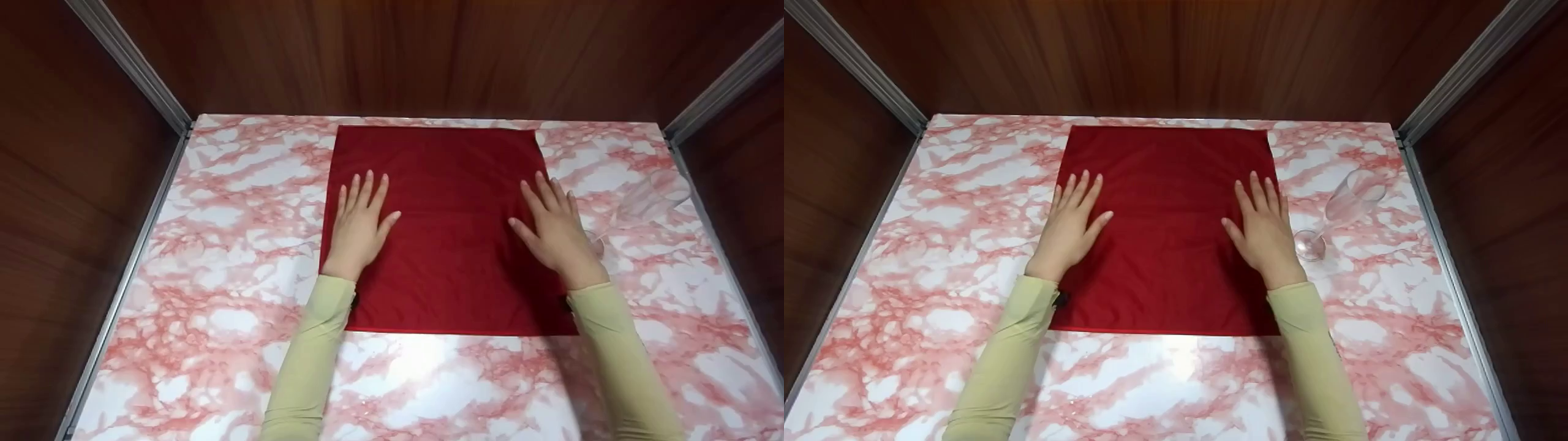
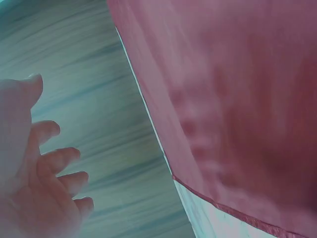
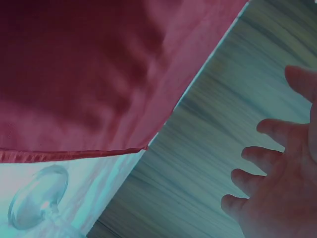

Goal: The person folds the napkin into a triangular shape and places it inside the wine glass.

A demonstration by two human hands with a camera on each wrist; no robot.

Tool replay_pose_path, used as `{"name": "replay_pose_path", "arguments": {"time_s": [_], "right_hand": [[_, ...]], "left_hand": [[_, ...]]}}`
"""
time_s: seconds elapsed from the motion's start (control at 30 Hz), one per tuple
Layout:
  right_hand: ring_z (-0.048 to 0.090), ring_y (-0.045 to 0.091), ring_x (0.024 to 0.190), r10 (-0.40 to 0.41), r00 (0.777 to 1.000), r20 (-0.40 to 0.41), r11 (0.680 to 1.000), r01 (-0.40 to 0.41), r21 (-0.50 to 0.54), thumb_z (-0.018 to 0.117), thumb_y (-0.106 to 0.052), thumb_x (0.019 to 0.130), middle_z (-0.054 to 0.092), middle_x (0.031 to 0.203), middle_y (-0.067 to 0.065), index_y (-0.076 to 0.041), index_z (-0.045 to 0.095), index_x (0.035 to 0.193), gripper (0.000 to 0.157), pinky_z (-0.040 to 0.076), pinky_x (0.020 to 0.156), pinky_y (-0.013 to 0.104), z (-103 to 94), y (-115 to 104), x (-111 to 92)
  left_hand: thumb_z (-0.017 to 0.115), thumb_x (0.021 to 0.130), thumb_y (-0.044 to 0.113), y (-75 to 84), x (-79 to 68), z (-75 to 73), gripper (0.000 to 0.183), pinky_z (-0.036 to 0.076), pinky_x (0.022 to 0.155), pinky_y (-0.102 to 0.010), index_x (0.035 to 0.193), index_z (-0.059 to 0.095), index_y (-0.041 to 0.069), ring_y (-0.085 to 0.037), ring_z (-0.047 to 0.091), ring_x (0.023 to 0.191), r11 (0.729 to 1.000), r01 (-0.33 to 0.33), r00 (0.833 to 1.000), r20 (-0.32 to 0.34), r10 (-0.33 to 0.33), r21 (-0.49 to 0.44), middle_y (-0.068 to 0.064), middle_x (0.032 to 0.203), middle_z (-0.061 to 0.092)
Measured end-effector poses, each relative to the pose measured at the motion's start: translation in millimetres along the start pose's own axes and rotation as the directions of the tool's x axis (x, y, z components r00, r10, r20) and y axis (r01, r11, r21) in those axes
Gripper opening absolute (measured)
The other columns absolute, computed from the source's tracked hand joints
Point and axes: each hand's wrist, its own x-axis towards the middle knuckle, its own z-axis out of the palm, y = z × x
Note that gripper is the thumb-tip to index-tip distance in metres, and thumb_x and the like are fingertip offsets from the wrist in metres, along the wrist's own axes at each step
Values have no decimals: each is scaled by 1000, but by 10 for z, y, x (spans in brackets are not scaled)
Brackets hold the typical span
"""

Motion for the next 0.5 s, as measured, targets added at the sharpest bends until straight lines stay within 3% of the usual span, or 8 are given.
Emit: {"name": "replay_pose_path", "arguments": {"time_s": [0.3, 0.5], "right_hand": [[1, 30, 144, -29, 1000, 9, 999, 30, -35, 52, -41, 97, 10, 159, 12, -9, 28, 151, 66, 2, 113, 52, -49, 58, -215], [7, 35, 143, -28, 999, -23, 999, 27, -42, 55, -39, 96, 17, 156, 17, -8, 33, 149, 66, 1, 114, 49, -56, 96, -342]], "left_hand": [[39, 99, 51, 260, -68, 71, 67, -6, 114, -41, 154, 16, 21, -26, -4, 144, 998, -63, 997, 49, 64, -25, -8, 159, 11], [39, 99, 52, 424, -74, 96, 67, -2, 115, -42, 154, 18, 21, -24, -4, 144, 993, -115, 992, 54, 116, -14, -8, 159, 12]]}}
